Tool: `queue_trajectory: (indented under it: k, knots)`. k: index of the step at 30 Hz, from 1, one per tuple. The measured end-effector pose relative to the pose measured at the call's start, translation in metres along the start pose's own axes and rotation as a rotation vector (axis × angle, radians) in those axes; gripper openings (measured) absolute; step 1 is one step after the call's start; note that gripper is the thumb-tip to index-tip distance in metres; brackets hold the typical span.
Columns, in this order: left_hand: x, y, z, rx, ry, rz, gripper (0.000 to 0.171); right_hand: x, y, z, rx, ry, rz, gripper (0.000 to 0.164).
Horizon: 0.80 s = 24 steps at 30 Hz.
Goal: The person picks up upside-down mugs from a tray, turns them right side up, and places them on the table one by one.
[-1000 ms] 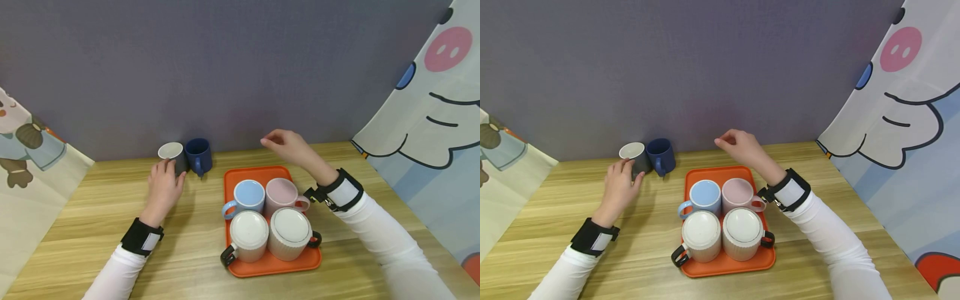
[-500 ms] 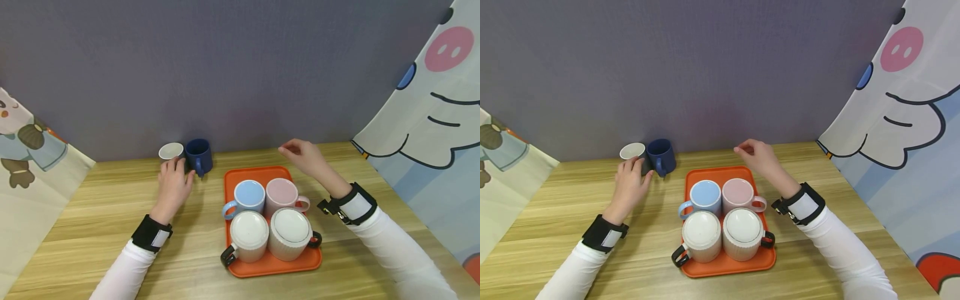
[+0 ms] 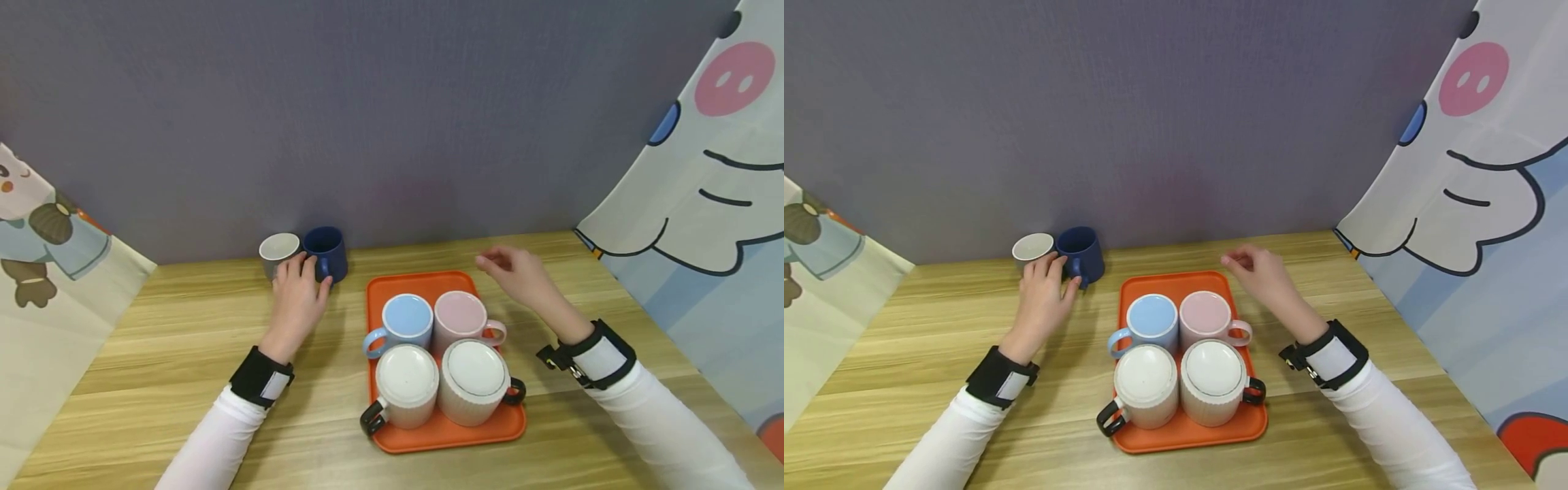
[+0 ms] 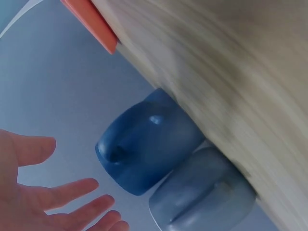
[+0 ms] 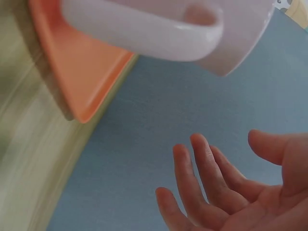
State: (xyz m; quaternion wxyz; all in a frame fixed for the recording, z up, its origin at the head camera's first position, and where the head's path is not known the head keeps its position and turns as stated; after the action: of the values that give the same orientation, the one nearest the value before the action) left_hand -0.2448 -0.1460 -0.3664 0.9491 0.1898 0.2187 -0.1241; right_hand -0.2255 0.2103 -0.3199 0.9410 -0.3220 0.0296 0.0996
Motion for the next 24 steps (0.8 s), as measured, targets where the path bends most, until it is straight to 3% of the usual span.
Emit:
queue_trajectory:
  k: [13, 24]
  knots:
    - [-0.007, 0.02, -0.009, 0.035, -0.017, -0.032, 0.045, 0.023, 0.022, -0.002, 0.013, 0.003, 0.033, 0.034]
    - [-0.011, 0.031, -0.017, 0.057, -0.038, -0.038, 0.045, 0.036, 0.039, -0.015, -0.084, -0.027, 0.081, 0.025]
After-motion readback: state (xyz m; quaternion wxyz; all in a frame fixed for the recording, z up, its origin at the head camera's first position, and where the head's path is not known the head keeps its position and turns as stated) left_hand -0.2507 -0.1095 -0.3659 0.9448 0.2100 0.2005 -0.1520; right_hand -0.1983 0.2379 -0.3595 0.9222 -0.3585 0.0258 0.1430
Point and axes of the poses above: each hand's wrist, its own x-axis away from the middle knuckle, its own z-axis out of the back of the hand, y = z × x, the point moved 3 cm from there along -x, towards the middle knuckle, and after that the axes turned 6 degrees about -y, right-handed, at the moved point
